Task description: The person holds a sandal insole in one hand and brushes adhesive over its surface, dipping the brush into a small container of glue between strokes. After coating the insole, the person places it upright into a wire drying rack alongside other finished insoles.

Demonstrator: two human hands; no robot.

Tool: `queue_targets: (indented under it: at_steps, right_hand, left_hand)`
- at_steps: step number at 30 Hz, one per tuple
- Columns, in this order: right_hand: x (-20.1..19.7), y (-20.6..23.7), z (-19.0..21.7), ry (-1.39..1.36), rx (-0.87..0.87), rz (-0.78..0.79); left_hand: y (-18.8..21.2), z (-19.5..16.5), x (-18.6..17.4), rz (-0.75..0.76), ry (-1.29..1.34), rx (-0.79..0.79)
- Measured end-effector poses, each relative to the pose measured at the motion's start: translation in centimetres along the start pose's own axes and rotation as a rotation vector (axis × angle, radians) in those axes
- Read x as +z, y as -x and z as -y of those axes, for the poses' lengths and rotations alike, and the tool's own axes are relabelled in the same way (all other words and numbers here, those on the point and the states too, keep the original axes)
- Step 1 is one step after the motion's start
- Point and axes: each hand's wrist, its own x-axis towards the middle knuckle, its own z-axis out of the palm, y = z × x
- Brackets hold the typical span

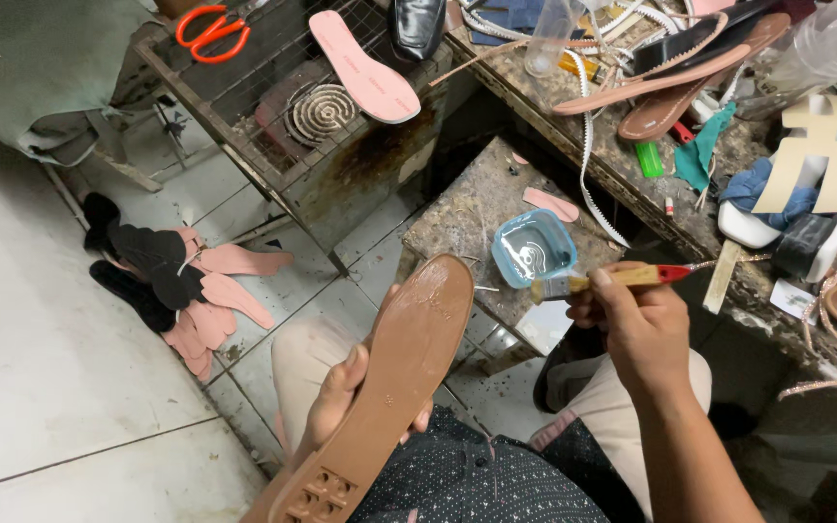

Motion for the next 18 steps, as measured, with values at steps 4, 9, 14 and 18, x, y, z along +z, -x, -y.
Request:
queue_targets:
  at_steps: [4,9,14,18]
  right_hand:
    - [2.7,4.3,2.9,-0.113,-0.274,0.169]
    - [8.1,6.1,5.3,0.216,-0.477,0.118]
    - [8.8,7.3,6.7,0.483,-0.707,0.319]
    - [7.9,7.2,6.6,0.323,-0.462,0.305]
  left_hand:
    - [0.0,0.9,-0.4,0.010,-0.037,-0.081]
    - [0.4,1.2,0.6,-0.049,-0.123,-0.092]
    - [0.2,1.0,1.4,-0.183,-0.032,-0.071]
    - [0.2,0.8,1.2,-0.019,0.033,0.018]
